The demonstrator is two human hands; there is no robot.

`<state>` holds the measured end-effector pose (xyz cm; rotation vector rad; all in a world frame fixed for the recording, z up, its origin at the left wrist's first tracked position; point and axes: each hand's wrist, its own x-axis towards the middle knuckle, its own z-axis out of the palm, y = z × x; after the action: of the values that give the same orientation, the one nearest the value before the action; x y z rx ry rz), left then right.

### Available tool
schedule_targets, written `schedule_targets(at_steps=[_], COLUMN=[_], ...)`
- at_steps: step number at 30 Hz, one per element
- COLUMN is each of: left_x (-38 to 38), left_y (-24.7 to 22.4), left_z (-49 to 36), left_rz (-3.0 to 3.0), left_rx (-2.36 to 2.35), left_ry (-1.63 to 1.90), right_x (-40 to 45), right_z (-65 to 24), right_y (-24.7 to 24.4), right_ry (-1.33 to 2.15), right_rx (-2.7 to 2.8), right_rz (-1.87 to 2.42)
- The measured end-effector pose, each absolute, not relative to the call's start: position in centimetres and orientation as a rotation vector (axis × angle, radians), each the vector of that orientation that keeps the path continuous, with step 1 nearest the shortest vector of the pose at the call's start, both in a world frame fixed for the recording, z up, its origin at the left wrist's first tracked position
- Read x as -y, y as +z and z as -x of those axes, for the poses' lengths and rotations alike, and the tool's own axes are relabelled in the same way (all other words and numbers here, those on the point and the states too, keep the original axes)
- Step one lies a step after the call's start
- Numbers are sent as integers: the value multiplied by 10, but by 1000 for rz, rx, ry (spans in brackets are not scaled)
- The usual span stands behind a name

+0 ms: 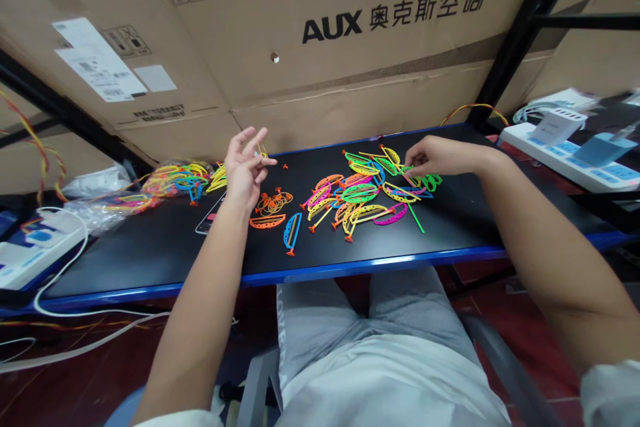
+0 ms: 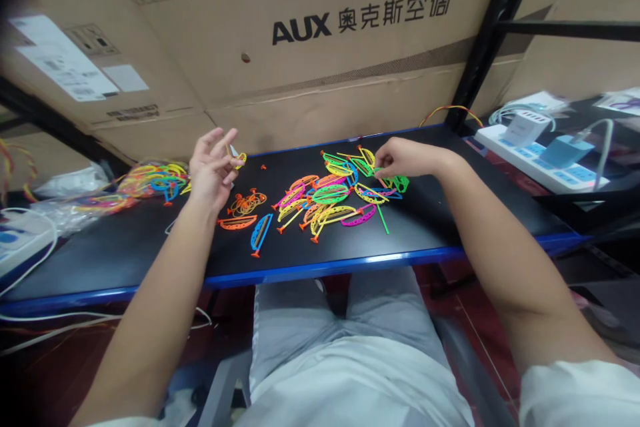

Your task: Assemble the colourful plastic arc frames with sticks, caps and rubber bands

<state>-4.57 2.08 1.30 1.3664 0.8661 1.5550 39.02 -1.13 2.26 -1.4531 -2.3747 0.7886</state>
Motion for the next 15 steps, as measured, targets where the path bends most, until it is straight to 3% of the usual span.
schedule_targets(at_steps=[4,15], left_x=[-21,2], left_y=[9,2], left_z=[44,-7], left_rz=[-1529,-1807], left_rx=[-817,-704], left_ry=[1523,1173], right_x=[11,38], right_z=[-384,-301], right_y=[23,0], right_ry=[565,841], right_rx=[2151,1954], right_rz=[1356,967])
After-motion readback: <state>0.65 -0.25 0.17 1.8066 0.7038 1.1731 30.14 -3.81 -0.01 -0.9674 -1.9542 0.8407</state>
